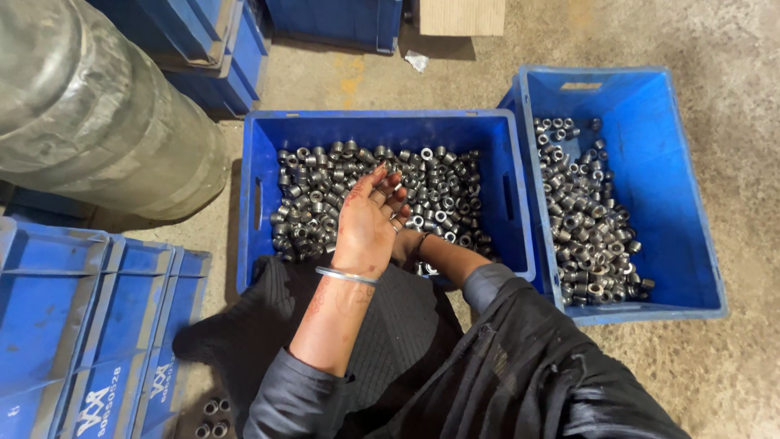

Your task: The person sits on the floor and repeatedly scoops small metal parts from one blue bin, briefly inspects them in their hands, and transfers them to a second blue bin. The process continues throughout the clip with no tools used.

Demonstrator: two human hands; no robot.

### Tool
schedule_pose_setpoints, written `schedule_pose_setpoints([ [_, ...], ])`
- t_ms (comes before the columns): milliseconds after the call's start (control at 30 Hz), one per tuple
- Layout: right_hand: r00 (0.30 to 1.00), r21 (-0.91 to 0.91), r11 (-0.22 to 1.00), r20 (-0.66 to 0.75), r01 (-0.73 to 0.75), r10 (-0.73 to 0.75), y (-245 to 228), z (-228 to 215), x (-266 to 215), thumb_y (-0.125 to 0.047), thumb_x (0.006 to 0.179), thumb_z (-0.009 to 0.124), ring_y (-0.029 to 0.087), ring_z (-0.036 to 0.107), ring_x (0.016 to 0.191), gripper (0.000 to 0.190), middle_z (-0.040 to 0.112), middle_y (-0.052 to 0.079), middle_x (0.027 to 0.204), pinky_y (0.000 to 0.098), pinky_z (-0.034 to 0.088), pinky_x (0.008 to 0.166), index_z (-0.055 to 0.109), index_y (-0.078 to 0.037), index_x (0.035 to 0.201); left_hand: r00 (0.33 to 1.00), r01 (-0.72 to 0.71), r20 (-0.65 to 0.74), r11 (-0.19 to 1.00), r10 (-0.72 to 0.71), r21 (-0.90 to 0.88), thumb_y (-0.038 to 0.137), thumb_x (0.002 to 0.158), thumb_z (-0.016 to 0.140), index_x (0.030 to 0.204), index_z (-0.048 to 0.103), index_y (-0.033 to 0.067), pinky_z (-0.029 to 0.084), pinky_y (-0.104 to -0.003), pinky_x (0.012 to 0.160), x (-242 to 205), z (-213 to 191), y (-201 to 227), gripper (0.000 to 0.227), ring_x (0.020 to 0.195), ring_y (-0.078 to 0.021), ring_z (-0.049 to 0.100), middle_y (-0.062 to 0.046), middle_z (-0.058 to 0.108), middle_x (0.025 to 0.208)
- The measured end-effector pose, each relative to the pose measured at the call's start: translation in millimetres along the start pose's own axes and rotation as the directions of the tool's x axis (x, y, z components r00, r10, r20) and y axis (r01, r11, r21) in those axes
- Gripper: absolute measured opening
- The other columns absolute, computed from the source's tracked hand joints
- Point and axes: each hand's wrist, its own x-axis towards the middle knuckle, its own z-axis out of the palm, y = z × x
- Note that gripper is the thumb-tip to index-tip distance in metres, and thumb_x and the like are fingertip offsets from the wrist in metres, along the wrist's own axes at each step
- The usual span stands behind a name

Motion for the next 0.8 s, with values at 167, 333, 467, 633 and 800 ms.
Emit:
schedule_pose_setpoints([
  [167,0.975,0.062,0.993,-0.202,0.104,-0.090,-4,1,-20,-0.002,0.064,0.076,0.040,0.066,0.105,0.050,0.070,0.026,0.111,0.0427,0.054,0.089,0.067,0.002,0.113,1.000,0.024,-0.001,0.999,-0.024,0.024,0.027,0.099,0.055,0.110,0.062,0.0147,0.050,-0.036,0.079,4,1,-2,0.018,0.090,-0.0165,0.062,0.000,0.069,0.103],
  [333,0.989,0.160,0.986,-0.136,-0.039,0.061,2,17,-13,-0.005,0.077,0.066,0.036,0.071,0.103,0.034,0.073,0.023,0.108,0.0413,0.057,0.088,0.068,0.001,0.111,0.999,0.034,0.036,0.999,-0.034,0.023,0.028,0.100,0.055,0.111,0.062,0.0126,0.049,-0.037,0.080,6,-1,-4,0.020,0.091,-0.0166,0.061,-0.001,0.068,0.102],
  [467,0.950,0.349,0.935,-0.266,-0.061,0.161,11,20,-5,-0.014,0.103,0.057,0.039,0.069,0.111,0.024,0.072,0.026,0.117,0.0435,0.054,0.095,0.070,0.000,0.118,1.000,0.024,0.018,0.999,-0.025,0.024,0.027,0.099,0.054,0.114,0.063,0.0147,0.049,-0.036,0.080,7,-1,-2,0.021,0.091,-0.0162,0.060,0.000,0.067,0.102],
  [633,0.950,0.041,0.975,-0.236,0.220,-0.204,21,26,-1,-0.007,0.064,0.067,0.042,0.068,0.105,0.052,0.071,0.027,0.111,0.0442,0.056,0.089,0.065,0.003,0.115,1.000,0.008,0.003,1.000,-0.008,0.009,0.029,0.100,0.054,0.112,0.062,0.0129,0.049,-0.037,0.080,9,-6,-1,0.021,0.091,-0.0175,0.061,-0.001,0.068,0.104],
  [800,0.973,-0.061,0.991,-0.189,0.121,-0.131,24,28,-9,-0.011,0.074,0.067,0.044,0.068,0.102,0.042,0.071,0.026,0.109,0.0482,0.056,0.088,0.065,-0.001,0.115,1.000,0.010,0.011,1.000,-0.010,0.010,0.028,0.098,0.057,0.113,0.063,0.0141,0.049,-0.036,0.079,9,-5,-3,0.021,0.090,-0.0165,0.061,0.000,0.068,0.103],
])
